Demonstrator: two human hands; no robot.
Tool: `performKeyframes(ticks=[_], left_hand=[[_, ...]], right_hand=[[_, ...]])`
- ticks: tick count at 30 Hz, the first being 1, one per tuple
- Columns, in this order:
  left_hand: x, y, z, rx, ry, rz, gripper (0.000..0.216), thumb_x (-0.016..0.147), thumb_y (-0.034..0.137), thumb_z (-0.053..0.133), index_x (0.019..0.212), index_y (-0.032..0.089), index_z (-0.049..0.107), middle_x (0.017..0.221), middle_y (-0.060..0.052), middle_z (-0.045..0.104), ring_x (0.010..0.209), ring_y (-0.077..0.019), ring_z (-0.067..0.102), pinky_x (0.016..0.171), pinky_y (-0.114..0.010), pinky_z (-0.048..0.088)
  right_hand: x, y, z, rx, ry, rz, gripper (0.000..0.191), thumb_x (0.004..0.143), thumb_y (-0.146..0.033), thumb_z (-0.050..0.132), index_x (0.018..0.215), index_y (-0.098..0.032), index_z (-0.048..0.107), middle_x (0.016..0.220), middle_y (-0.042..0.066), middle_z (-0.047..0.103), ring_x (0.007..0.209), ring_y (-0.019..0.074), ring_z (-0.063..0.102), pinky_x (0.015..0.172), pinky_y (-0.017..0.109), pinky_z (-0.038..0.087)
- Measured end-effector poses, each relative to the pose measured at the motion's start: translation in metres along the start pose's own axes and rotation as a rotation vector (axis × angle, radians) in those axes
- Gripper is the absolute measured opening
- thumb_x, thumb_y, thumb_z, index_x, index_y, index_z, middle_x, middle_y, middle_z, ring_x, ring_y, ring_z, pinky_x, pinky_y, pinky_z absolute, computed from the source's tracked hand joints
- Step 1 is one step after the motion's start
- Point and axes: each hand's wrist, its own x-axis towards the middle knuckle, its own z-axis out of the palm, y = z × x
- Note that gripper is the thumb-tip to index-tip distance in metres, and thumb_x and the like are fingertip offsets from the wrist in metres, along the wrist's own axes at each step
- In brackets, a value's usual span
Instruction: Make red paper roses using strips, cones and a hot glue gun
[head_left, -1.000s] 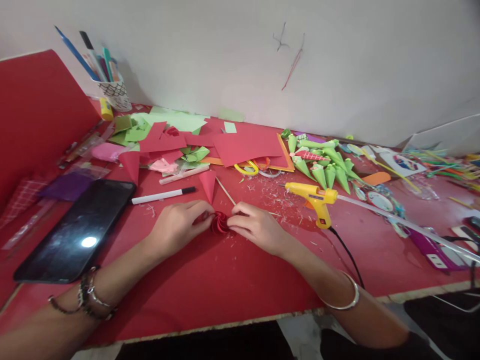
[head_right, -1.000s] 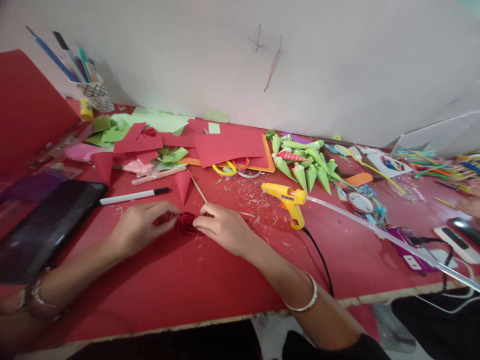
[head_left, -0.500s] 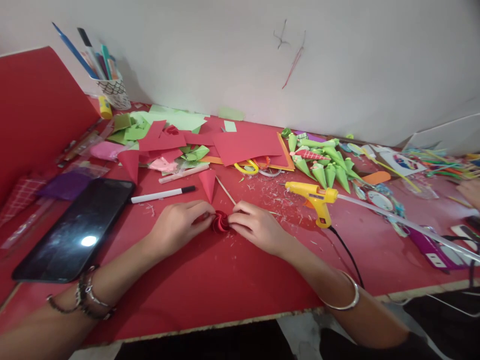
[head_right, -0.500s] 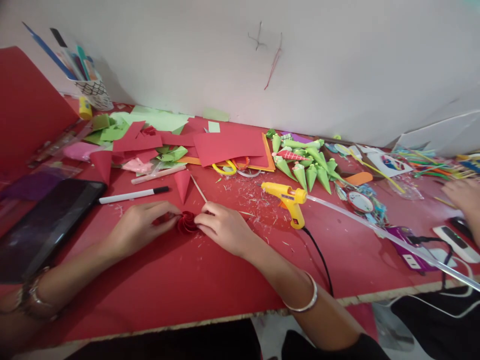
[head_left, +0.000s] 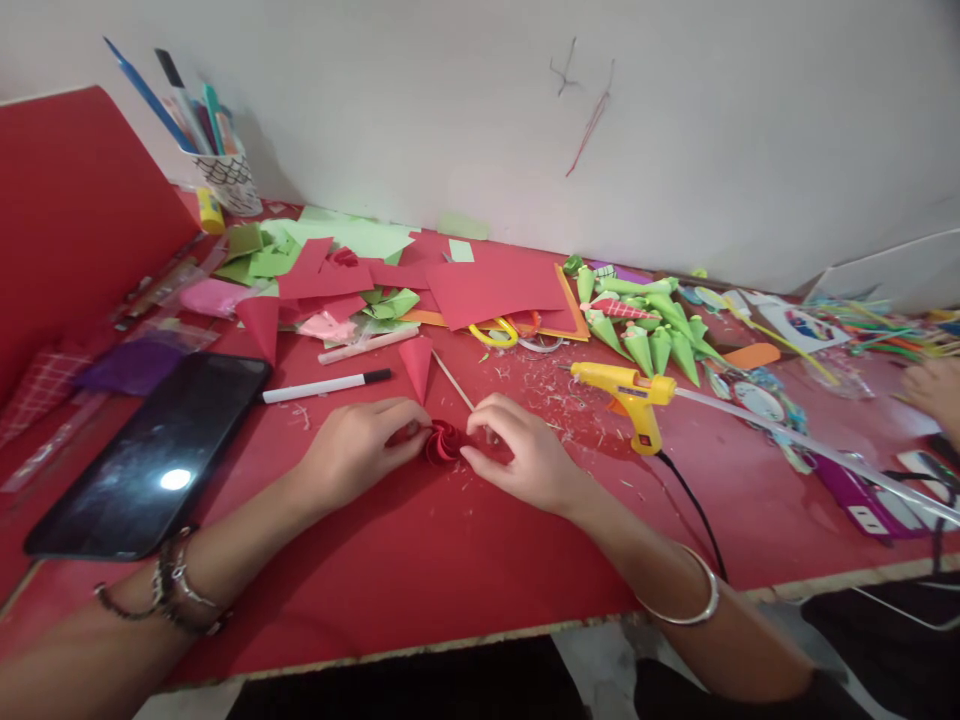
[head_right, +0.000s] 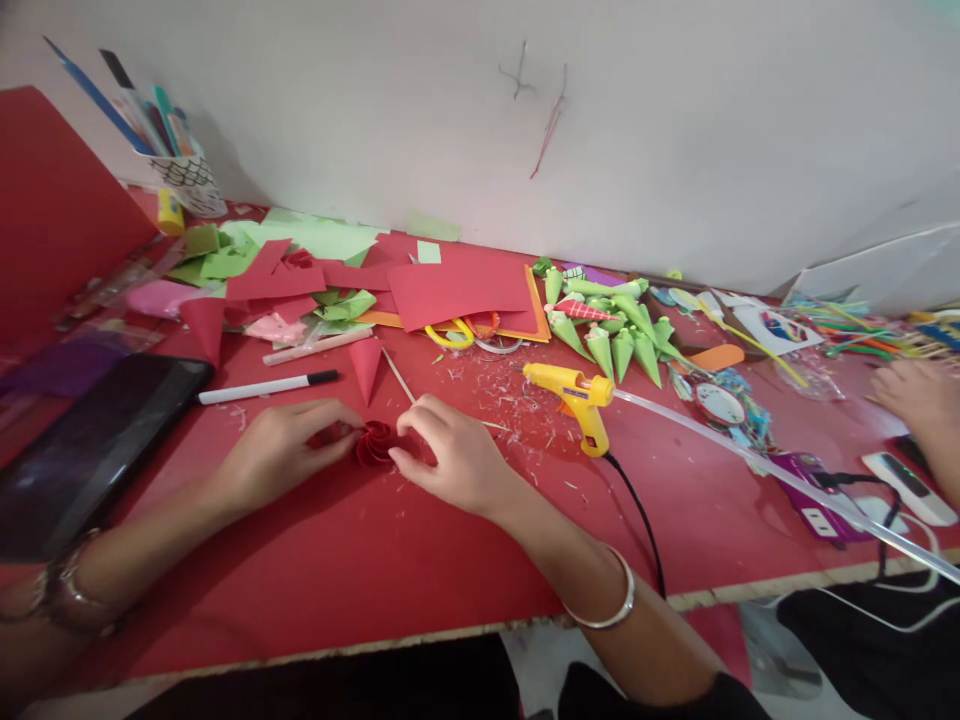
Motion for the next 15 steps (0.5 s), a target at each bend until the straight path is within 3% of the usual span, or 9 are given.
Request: performKeyframes(ticks=[15], left_hand=[[-0.001,0.001,0.001,-0.015,0.011,-0.02,0.01,0.079,0.025,0.049,0.077,0.019,0.058,0.065,0.003,0.061,0.054,-0.0082,0.053,0.049,-0.016,0.035]], right_hand=[[-0.002,-0.008,0.015,-0.077,0.141,-0.05,0.018,0.08,-0.032,0.054,0.084,-0.016,0.063,0.077,0.003,0.055,0.067,0.0109,0.054,0.062,0.022,0.043]])
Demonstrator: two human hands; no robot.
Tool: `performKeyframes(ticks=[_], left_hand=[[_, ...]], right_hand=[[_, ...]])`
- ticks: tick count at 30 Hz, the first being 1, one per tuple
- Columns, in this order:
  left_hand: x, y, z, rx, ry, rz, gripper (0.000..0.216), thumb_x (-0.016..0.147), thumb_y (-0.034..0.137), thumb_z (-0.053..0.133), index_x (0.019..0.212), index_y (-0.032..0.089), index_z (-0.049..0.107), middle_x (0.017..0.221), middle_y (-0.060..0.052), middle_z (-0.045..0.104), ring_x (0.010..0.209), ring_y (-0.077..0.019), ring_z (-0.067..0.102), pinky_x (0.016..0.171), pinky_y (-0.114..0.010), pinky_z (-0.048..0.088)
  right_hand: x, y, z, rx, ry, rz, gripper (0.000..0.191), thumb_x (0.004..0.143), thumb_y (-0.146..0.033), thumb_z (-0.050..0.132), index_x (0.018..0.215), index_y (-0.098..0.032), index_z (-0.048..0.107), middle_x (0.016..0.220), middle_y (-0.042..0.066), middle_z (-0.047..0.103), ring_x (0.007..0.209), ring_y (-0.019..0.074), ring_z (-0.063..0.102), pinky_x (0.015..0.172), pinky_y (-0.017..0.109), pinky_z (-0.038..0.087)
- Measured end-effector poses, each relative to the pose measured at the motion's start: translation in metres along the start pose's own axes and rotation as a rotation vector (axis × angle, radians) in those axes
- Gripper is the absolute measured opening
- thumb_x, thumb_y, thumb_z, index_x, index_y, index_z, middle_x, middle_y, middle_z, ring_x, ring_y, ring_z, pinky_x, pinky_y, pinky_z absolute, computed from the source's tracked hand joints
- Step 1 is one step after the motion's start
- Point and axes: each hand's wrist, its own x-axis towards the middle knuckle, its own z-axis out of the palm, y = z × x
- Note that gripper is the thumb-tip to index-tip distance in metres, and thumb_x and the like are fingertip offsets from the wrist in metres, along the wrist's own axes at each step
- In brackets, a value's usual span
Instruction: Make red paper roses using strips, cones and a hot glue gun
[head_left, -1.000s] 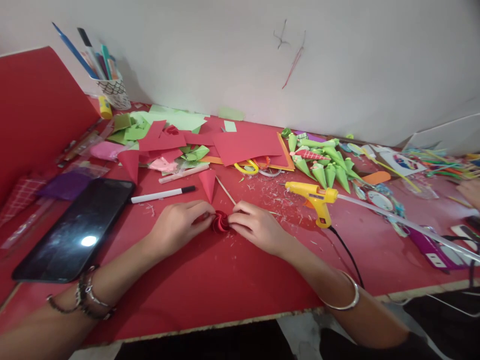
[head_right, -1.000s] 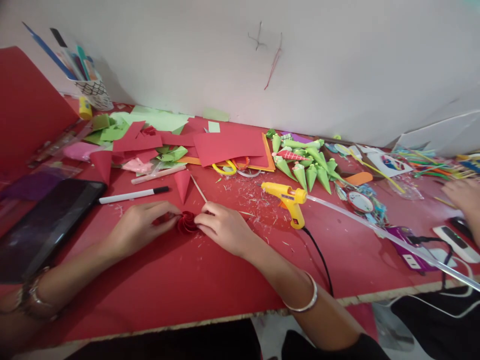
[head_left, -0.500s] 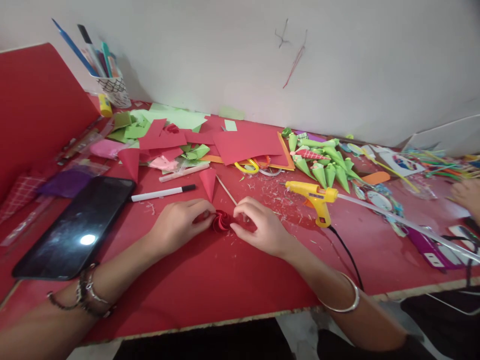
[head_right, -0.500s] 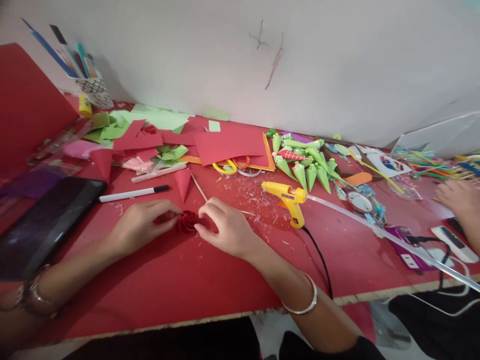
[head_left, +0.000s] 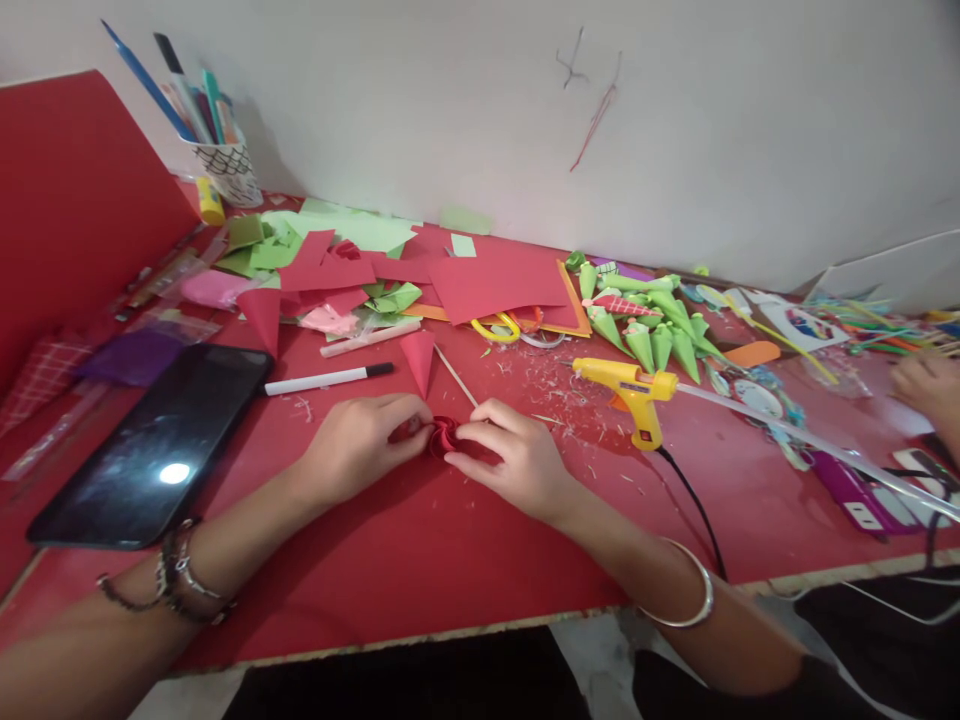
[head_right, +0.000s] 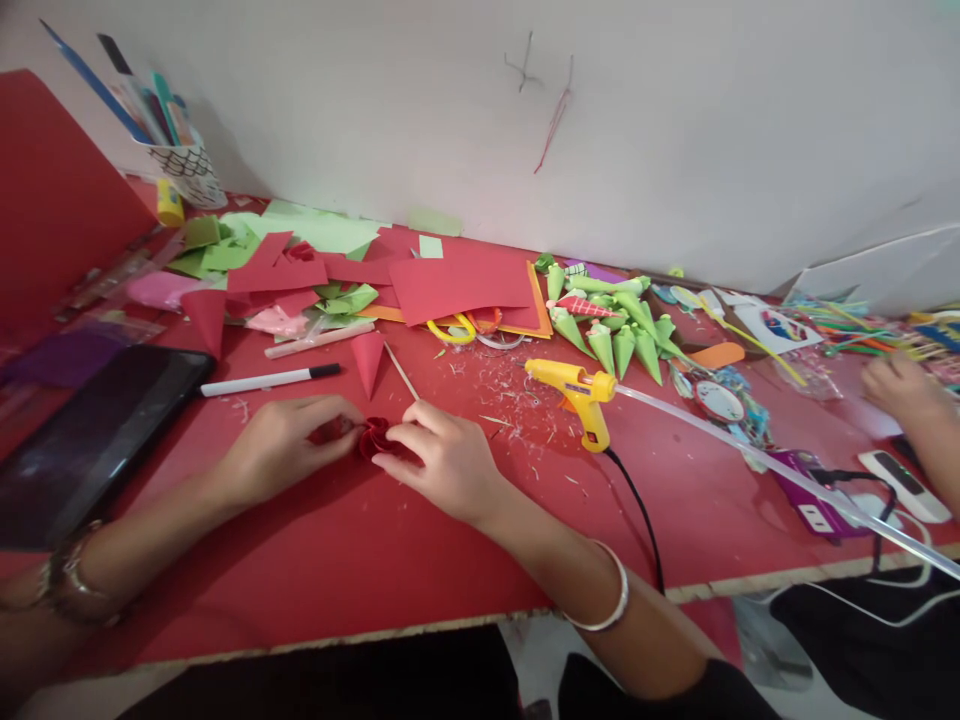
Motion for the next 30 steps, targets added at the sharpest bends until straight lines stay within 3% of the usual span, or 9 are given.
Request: performKeyframes(ticks=[7,19,30], left_hand=[[-0.0002,-0.0006,0.0004,-0.014,-0.014,0.033,0.011,0.079,0.024,0.049,0.078,0.018,0.058,0.067,0.003,0.062,0.056,-0.0083,0.054,0.05,-0.016,0.035],[0.0013,-0.0053,-0.0004,-0.07,-0.055,0.138,0.016,0.085,0.025,0.042,0.083,0.018,0.056,0.076,0.001,0.062,0.065,-0.0102,0.057,0.057,-0.018,0.04],[0.0023,-0.0035,-0.0021,-0.086,-0.085,0.134,0.017,0.086,0.026,0.04,0.084,0.018,0.055,0.077,0.0,0.061,0.066,-0.0109,0.057,0.058,-0.019,0.04]], right_hand=[[-0.0007,0.0031,0.0019,-0.008,-0.032,0.028,0.018,0.082,-0.029,0.051,0.082,-0.017,0.064,0.079,0.004,0.055,0.068,0.0107,0.053,0.062,0.021,0.043],[-0.0008,0.0069,0.0008,0.173,-0.076,0.068,0.016,0.083,-0.027,0.05,0.083,-0.017,0.063,0.08,0.003,0.054,0.069,0.0111,0.053,0.063,0.023,0.043],[-0.0006,0.0079,-0.001,0.198,-0.079,0.048,0.017,0.083,-0.026,0.05,0.083,-0.016,0.063,0.078,0.003,0.054,0.069,0.0104,0.053,0.064,0.023,0.043]])
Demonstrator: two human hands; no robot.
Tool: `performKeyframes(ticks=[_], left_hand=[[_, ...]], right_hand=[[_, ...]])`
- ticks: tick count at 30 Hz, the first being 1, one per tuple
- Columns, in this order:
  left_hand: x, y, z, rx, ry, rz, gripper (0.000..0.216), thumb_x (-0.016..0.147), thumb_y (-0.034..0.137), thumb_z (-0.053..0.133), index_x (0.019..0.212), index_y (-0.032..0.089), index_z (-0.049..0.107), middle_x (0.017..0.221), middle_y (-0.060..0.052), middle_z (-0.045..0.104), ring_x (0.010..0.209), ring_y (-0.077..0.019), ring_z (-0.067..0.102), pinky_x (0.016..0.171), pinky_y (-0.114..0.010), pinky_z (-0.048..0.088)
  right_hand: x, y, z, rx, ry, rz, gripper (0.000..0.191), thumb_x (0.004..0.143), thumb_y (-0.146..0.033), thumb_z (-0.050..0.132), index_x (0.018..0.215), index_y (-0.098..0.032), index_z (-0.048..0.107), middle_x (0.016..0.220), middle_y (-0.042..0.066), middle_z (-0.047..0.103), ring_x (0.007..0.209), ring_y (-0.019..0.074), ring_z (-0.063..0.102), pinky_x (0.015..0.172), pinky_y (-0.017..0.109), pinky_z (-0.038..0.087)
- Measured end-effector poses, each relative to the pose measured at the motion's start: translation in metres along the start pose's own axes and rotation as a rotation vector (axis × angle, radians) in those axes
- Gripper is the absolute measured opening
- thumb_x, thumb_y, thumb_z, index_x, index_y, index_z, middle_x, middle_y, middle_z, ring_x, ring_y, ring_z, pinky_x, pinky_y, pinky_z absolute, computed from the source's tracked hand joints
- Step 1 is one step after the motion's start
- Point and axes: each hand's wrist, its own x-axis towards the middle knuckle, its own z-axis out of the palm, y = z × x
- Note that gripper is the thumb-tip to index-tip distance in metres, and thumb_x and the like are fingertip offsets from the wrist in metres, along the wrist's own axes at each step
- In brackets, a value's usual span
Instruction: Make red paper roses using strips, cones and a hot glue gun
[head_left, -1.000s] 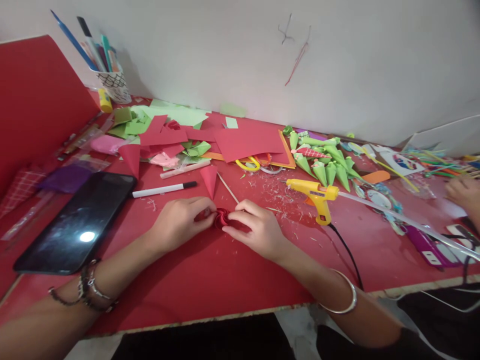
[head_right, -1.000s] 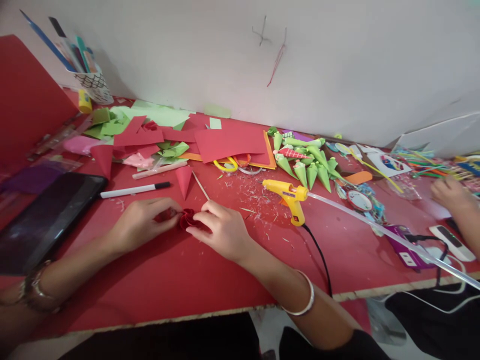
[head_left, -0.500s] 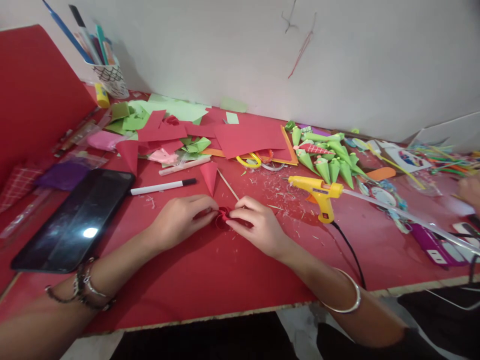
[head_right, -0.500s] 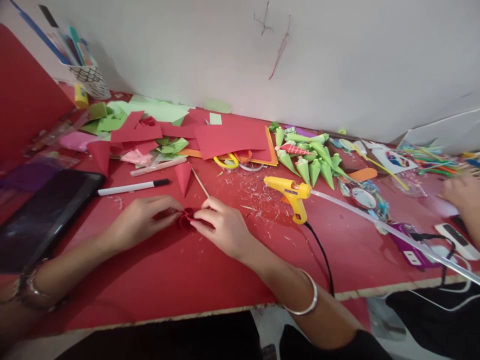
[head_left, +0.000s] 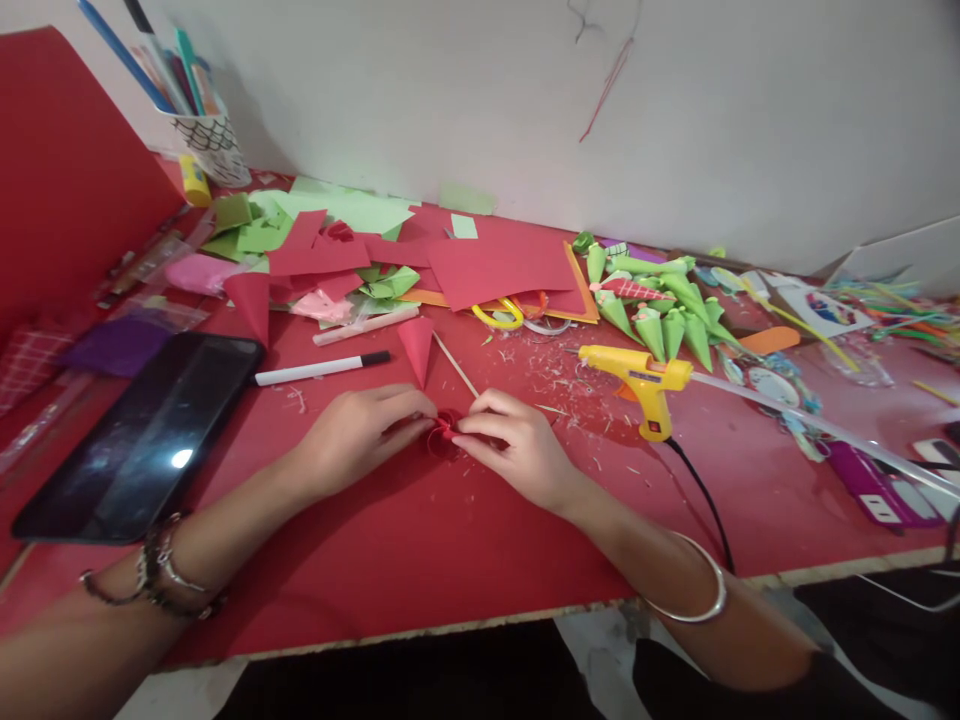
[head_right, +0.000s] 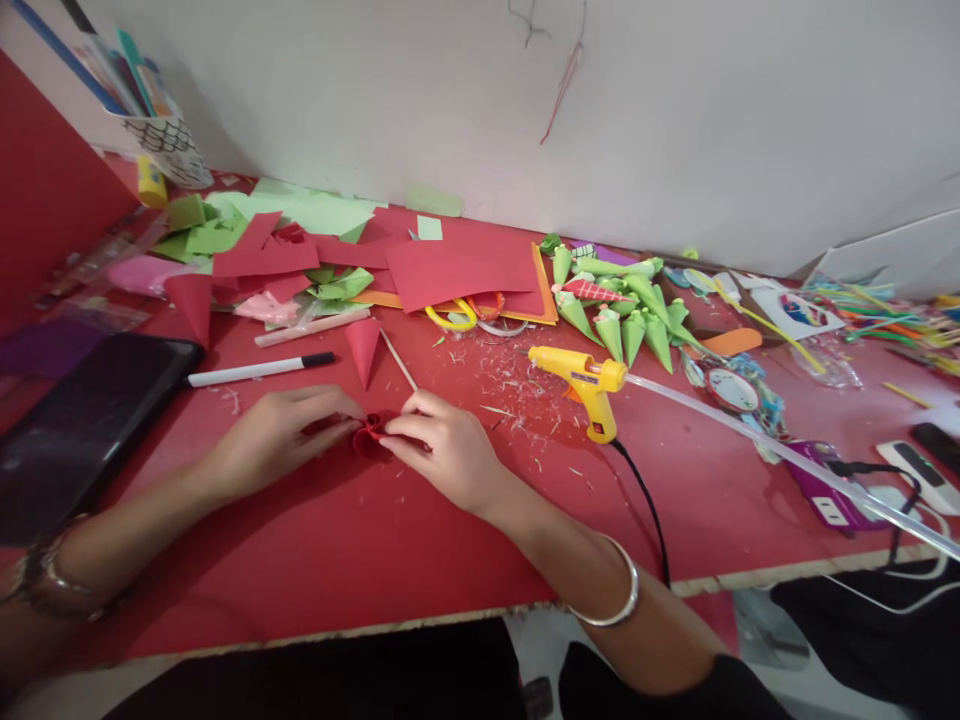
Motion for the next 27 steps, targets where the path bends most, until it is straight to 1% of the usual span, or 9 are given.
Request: performKeyframes(ticks=[8,18,23,27], left_hand=[[-0.0012,0.0037,0.0018,0.018,0.012,-0.033,0.011,0.083,0.023,0.045,0.081,0.017,0.054,0.071,0.002,0.061,0.059,-0.0091,0.055,0.053,-0.017,0.037],[-0.0014,0.0024,0.0047,-0.008,0.025,-0.048,0.012,0.082,0.026,0.046,0.081,0.018,0.055,0.07,0.003,0.061,0.059,-0.0087,0.055,0.053,-0.017,0.037],[-0.0019,0.0034,0.0054,0.0,0.017,-0.072,0.01,0.08,0.025,0.049,0.082,0.018,0.055,0.069,0.003,0.061,0.06,-0.0088,0.055,0.053,-0.017,0.036],[-0.0024,0.006,0.0018,-0.007,-0.005,-0.08,0.014,0.081,0.029,0.047,0.085,0.019,0.055,0.071,0.002,0.061,0.061,-0.0095,0.055,0.053,-0.018,0.037]], right_hand=[[0.0001,-0.0005,0.0003,-0.006,0.015,-0.011,0.017,0.083,-0.026,0.05,0.08,-0.016,0.063,0.077,0.003,0.054,0.068,0.0101,0.052,0.062,0.022,0.042],[-0.0004,-0.0013,0.0,-0.014,0.023,0.006,0.016,0.083,-0.026,0.051,0.078,-0.016,0.062,0.077,0.003,0.054,0.067,0.0099,0.052,0.06,0.022,0.042],[0.0002,-0.0009,-0.0013,-0.015,0.056,-0.003,0.013,0.082,-0.024,0.051,0.08,-0.016,0.061,0.077,0.003,0.053,0.066,0.0096,0.052,0.06,0.021,0.042],[0.0003,0.0004,-0.0022,-0.002,0.03,0.013,0.01,0.082,-0.022,0.051,0.083,-0.017,0.06,0.08,0.002,0.053,0.066,0.0093,0.051,0.059,0.021,0.043]])
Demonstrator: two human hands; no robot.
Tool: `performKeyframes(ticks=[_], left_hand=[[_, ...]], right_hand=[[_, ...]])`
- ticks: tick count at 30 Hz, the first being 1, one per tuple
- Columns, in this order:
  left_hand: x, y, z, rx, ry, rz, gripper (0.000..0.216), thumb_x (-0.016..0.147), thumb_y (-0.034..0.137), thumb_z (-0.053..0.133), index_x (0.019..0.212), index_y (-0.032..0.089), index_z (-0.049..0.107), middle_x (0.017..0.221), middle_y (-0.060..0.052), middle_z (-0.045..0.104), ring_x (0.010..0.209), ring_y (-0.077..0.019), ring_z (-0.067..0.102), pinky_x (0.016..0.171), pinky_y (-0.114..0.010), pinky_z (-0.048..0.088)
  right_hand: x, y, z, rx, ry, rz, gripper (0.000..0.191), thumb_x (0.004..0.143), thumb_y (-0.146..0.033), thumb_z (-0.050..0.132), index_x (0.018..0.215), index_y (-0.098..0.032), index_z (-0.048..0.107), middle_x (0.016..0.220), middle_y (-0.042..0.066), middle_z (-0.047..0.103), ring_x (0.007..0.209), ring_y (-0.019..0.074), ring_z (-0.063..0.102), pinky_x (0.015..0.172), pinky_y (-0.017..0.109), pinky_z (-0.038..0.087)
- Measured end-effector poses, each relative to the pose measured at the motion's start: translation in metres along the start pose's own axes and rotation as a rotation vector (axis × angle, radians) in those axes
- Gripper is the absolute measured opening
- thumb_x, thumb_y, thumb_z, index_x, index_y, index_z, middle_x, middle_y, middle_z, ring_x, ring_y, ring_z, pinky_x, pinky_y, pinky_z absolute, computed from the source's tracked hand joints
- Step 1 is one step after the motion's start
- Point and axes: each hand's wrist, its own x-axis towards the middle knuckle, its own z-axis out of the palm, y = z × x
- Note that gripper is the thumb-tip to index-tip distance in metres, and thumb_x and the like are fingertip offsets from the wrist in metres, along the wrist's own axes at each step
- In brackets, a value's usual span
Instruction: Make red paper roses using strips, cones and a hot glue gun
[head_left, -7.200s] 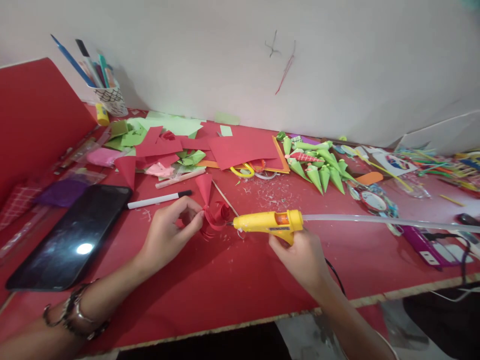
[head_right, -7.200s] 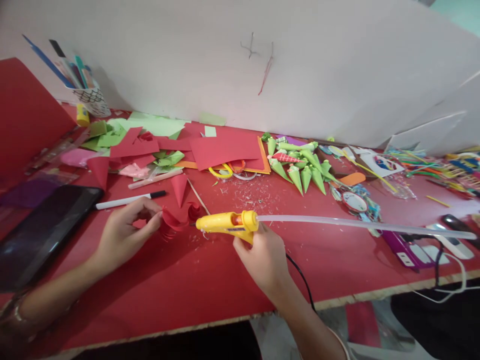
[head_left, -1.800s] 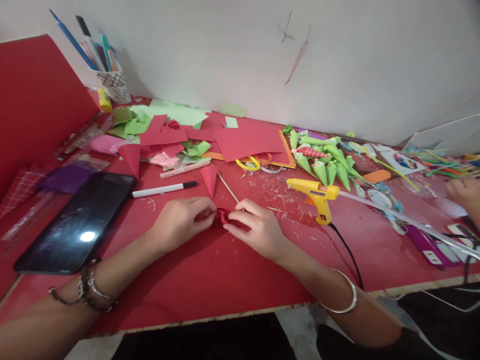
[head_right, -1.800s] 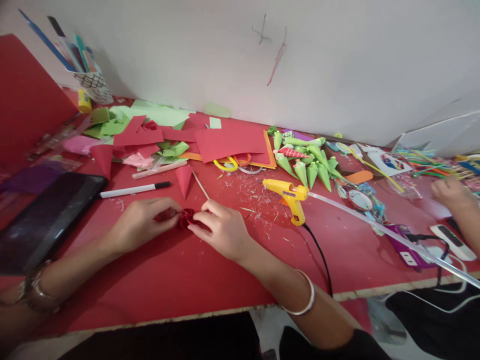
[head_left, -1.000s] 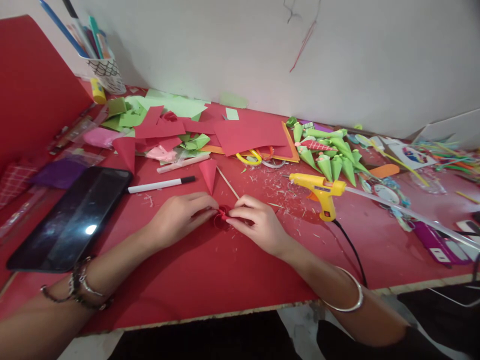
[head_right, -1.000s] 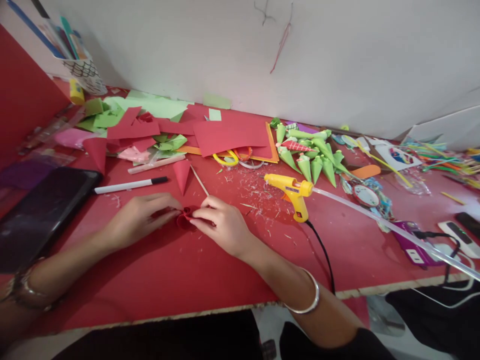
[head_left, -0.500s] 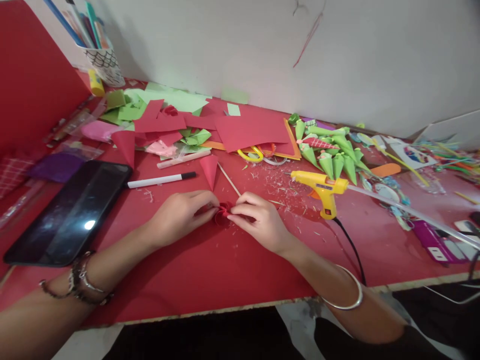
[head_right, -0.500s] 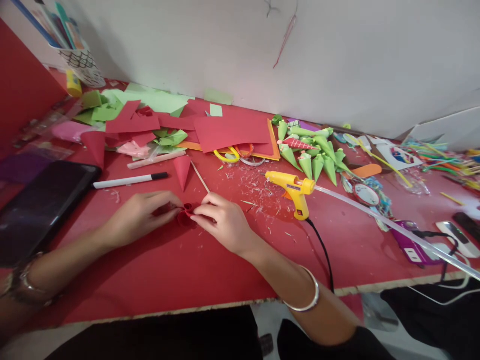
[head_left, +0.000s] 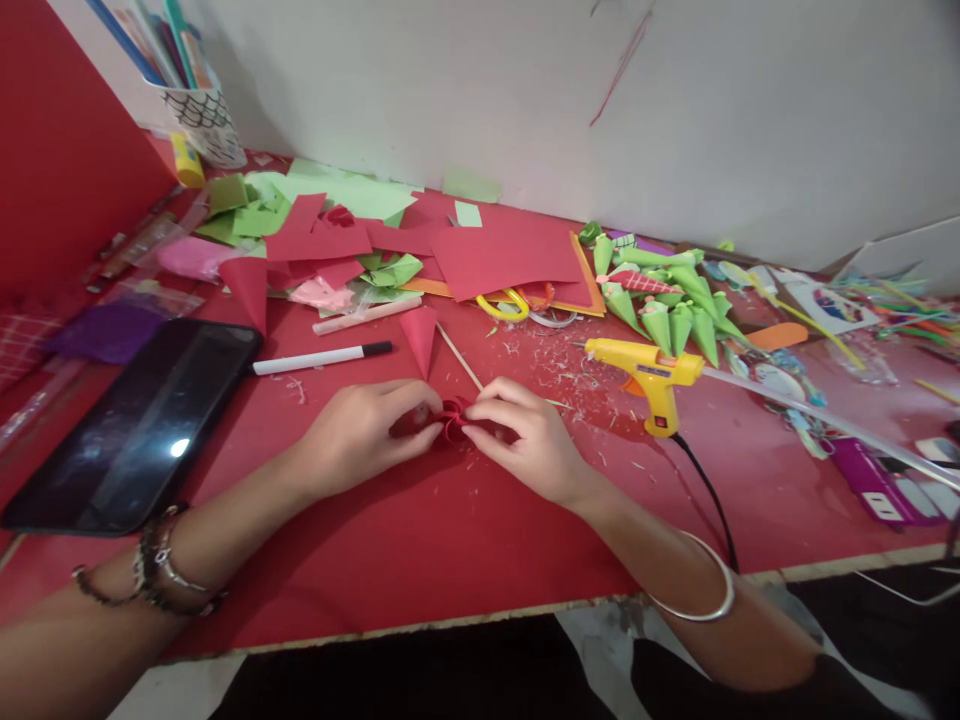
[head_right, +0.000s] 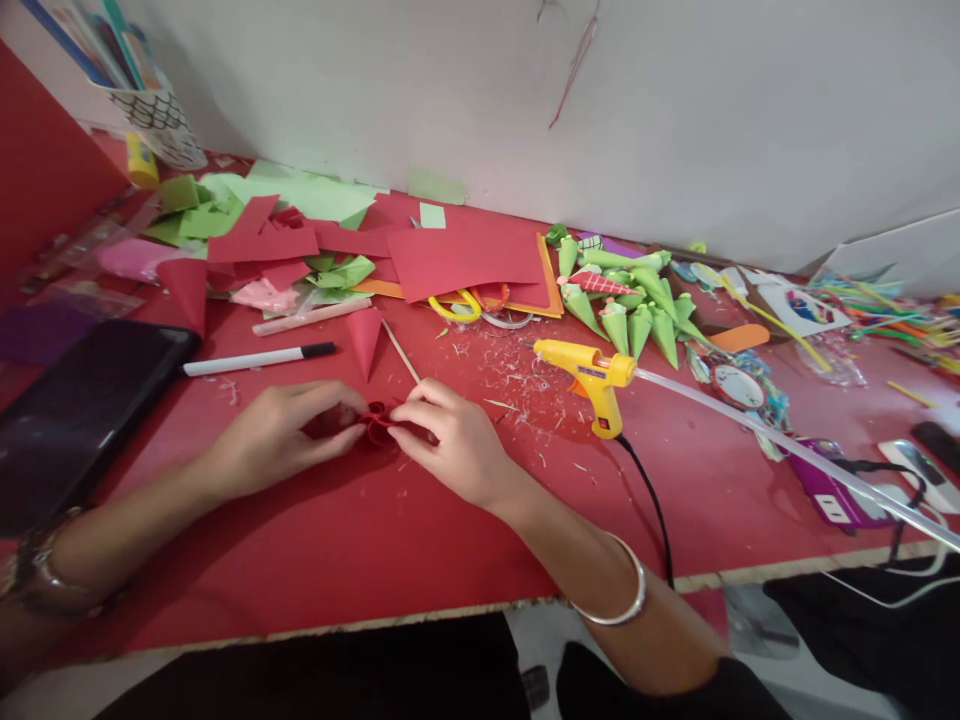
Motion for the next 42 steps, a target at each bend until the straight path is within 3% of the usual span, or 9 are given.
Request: performKeyframes(ticks=[6,10,14,19,24,28,34,39,42], left_hand=[[0.0,0.003,-0.011,0.0,-0.021,-0.018,0.041,0.072,0.039,0.056,0.105,0.018,0.044,0.086,-0.003,0.057,0.07,-0.0136,0.055,0.058,-0.021,0.042],[0.001,0.0,-0.011,-0.037,-0.129,-0.008,0.06,0.07,0.041,0.059,0.121,0.02,0.035,0.11,-0.009,0.049,0.08,-0.0165,0.055,0.066,-0.025,0.045],[0.0,-0.003,-0.005,-0.076,-0.165,-0.004,0.067,0.071,0.04,0.059,0.128,0.023,0.028,0.111,-0.008,0.05,0.084,-0.0176,0.055,0.069,-0.026,0.045],[0.0,-0.001,-0.006,-0.028,0.016,0.004,0.048,0.073,0.037,0.057,0.115,0.021,0.039,0.1,-0.006,0.052,0.077,-0.0153,0.054,0.066,-0.025,0.045],[0.0,0.0,-0.007,0.04,0.207,0.183,0.018,0.077,0.028,0.054,0.092,0.018,0.049,0.084,-0.003,0.055,0.073,-0.0133,0.053,0.063,-0.023,0.043],[-0.002,0.001,-0.007,0.071,0.223,0.29,0.023,0.075,0.028,0.058,0.093,0.018,0.048,0.085,-0.003,0.055,0.08,-0.0155,0.053,0.068,-0.025,0.045],[-0.001,0.002,-0.009,0.001,0.154,0.143,0.049,0.071,0.038,0.061,0.111,0.018,0.038,0.101,-0.008,0.046,0.089,-0.0186,0.049,0.076,-0.03,0.045],[0.002,0.001,-0.008,-0.027,0.026,0.156,0.046,0.074,0.038,0.059,0.111,0.021,0.039,0.104,-0.007,0.047,0.097,-0.0196,0.047,0.081,-0.03,0.043],[0.002,0.0,-0.006,-0.043,0.073,0.198,0.037,0.075,0.034,0.059,0.105,0.019,0.043,0.098,-0.005,0.051,0.091,-0.0179,0.05,0.078,-0.029,0.044]], right_hand=[[0.0,0.001,-0.002,0.016,-0.032,0.014,0.011,0.08,-0.018,0.05,0.089,-0.017,0.058,0.085,0.003,0.052,0.07,0.0103,0.051,0.062,0.022,0.044],[0.001,0.0,-0.005,0.024,-0.034,0.029,0.012,0.08,-0.017,0.051,0.091,-0.018,0.056,0.085,0.003,0.051,0.072,0.0108,0.051,0.065,0.023,0.044],[0.002,0.0,-0.006,0.022,-0.055,0.039,0.009,0.08,-0.02,0.052,0.089,-0.019,0.055,0.085,0.003,0.051,0.072,0.0107,0.052,0.066,0.024,0.045],[0.001,0.004,-0.004,0.0,-0.035,-0.033,0.01,0.081,-0.015,0.05,0.086,-0.019,0.057,0.088,0.003,0.051,0.08,0.012,0.053,0.07,0.025,0.046],[-0.003,0.004,-0.005,-0.081,0.039,-0.092,0.014,0.083,-0.015,0.047,0.086,-0.02,0.06,0.09,0.004,0.048,0.083,0.012,0.052,0.073,0.025,0.046],[-0.004,0.003,-0.007,-0.121,0.08,-0.121,0.016,0.083,-0.015,0.047,0.086,-0.021,0.061,0.091,0.005,0.048,0.083,0.0129,0.052,0.071,0.026,0.046],[-0.002,0.002,-0.009,-0.104,0.089,-0.122,0.015,0.083,-0.015,0.046,0.083,-0.021,0.061,0.088,0.004,0.051,0.083,0.0132,0.053,0.071,0.026,0.046],[-0.001,0.001,-0.007,-0.06,0.038,-0.115,0.014,0.084,-0.017,0.046,0.084,-0.019,0.061,0.089,0.005,0.053,0.084,0.0126,0.053,0.071,0.025,0.046],[-0.001,0.002,-0.007,-0.046,0.02,-0.113,0.014,0.083,-0.017,0.047,0.084,-0.019,0.061,0.09,0.004,0.053,0.085,0.0125,0.053,0.073,0.026,0.046]])
